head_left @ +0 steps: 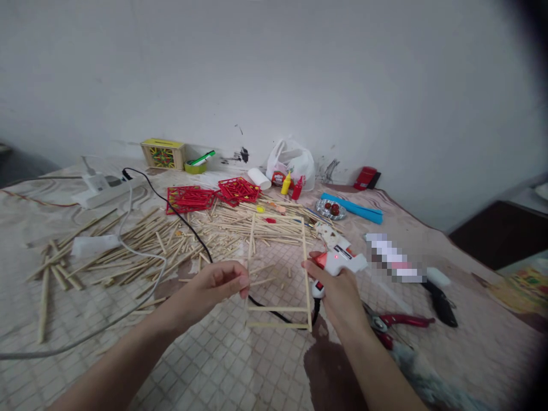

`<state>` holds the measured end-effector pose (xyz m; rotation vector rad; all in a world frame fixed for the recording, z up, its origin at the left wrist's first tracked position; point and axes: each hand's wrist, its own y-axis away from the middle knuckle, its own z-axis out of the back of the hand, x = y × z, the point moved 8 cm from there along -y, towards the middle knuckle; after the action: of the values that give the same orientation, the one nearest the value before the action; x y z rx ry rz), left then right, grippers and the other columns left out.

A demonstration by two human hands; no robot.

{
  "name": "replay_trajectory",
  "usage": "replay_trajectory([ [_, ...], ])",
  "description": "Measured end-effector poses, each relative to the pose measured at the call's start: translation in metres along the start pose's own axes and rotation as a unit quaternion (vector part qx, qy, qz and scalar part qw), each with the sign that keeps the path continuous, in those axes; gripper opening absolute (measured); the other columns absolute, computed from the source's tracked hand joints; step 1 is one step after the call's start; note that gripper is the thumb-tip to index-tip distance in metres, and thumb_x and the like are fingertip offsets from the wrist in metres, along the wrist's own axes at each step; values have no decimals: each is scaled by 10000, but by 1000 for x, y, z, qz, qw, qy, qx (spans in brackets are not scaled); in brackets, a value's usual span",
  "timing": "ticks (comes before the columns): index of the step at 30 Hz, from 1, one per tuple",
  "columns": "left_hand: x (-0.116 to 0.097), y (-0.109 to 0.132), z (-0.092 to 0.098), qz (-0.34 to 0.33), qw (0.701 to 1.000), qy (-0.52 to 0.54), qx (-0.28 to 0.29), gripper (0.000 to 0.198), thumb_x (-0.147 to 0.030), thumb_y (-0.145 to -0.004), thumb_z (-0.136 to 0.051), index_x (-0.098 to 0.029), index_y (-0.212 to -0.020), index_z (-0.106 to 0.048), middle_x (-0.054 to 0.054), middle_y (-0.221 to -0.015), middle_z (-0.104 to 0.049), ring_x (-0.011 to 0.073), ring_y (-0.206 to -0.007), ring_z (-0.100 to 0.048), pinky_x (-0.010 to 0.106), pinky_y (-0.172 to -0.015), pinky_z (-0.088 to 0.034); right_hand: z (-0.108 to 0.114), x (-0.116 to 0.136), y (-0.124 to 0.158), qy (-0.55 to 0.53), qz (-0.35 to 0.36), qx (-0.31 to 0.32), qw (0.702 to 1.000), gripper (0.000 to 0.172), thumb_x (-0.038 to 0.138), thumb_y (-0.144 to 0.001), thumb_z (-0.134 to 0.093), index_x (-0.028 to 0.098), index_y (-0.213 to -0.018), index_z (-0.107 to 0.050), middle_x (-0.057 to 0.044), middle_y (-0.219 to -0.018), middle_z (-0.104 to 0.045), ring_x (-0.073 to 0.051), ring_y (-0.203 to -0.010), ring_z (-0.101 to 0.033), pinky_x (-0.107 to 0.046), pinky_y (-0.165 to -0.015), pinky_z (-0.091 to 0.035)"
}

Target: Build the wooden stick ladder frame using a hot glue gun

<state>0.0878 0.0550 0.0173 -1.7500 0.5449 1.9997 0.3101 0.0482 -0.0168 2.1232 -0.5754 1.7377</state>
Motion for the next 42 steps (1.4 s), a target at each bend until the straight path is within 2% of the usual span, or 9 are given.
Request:
replay_trajectory([
  [5,4,2,5,18,999,30,-7,263,-361,-788,-512,-167,-611,-527,-10,-639,-542,107,-642,-486,220,-586,-358,-1,-2,0,8,-10,7,1000,335,235,-478,-782,157,-774,-646,22,-597,-622,-126,-569,-546,-247,-548,-400],
  [11,14,-1,38,18,988,-5,-150,194,-372,-676,-639,-181,-660,-608,-2,-647,-623,117,-597,-532,237,-576,-408,-2,2,0,15,1,8,1000,310,255,-498,-779,155,-761,-649,12,-609,-620,-129,-563,-542,-235,-502,-381],
  [15,1,9,67,-28,931,-200,-303,199,-397,-669,-640,-202,-710,-650,5,-684,-654,154,-638,-560,272,-618,-421,-2,3,1,3,0,7,1000,316,255,-479,-786,152,-748,-657,9,-598,-615,-139,-565,-553,-245,-508,-397],
  [17,-9,13,71,-64,895,-284,-340,210,-396,-729,-578,-207,-676,-651,6,-722,-660,162,-700,-574,283,-690,-419,-3,4,1,-3,-6,10,1000,319,254,-474,-788,155,-749,-660,10,-595,-621,-141,-569,-557,-248,-518,-404],
  [21,-12,8,65,-110,893,-304,-313,222,-359,-768,-532,-195,-676,-650,31,-871,-650,168,-813,-578,279,-732,-421,-5,7,4,-28,-19,20,999,312,238,-471,-790,164,-745,-660,18,-601,-628,-124,-573,-554,-237,-544,-409],
  [24,2,-1,54,-66,937,-221,-264,272,-368,-757,-542,-198,-952,-626,32,-867,-643,131,-659,-551,243,-575,-421,-7,10,6,-45,-22,27,998,329,229,-457,-793,162,-748,-654,12,-594,-627,-124,-558,-546,-239,-536,-410],
  [29,13,-7,19,-16,982,-116,-148,316,-395,-830,-421,-179,-930,-629,13,-738,-625,90,-517,-447,201,-454,-328,-12,9,12,-50,-30,51,997,317,237,-472,-786,163,-752,-658,6,-604,-628,-131,-558,-552,-248,-535,-417],
  [37,9,2,12,-36,981,-84,-169,284,-374,-857,-376,-175,-971,-543,-27,-599,-538,86,-457,-355,220,-435,-254,-22,8,25,-71,-55,124,988,300,256,-492,-794,185,-757,-672,24,-614,-608,-112,-573,-527,-224,-541,-400],
  [42,10,4,8,-26,983,-42,-177,269,-387,-863,-358,-165,-863,-511,-56,-536,-397,81,-456,-310,216,-424,-212,-26,8,34,-85,-75,144,983,324,259,-465,-805,190,-753,-674,19,-615,-601,-111,-561,-516,-218,-506,-395],
])
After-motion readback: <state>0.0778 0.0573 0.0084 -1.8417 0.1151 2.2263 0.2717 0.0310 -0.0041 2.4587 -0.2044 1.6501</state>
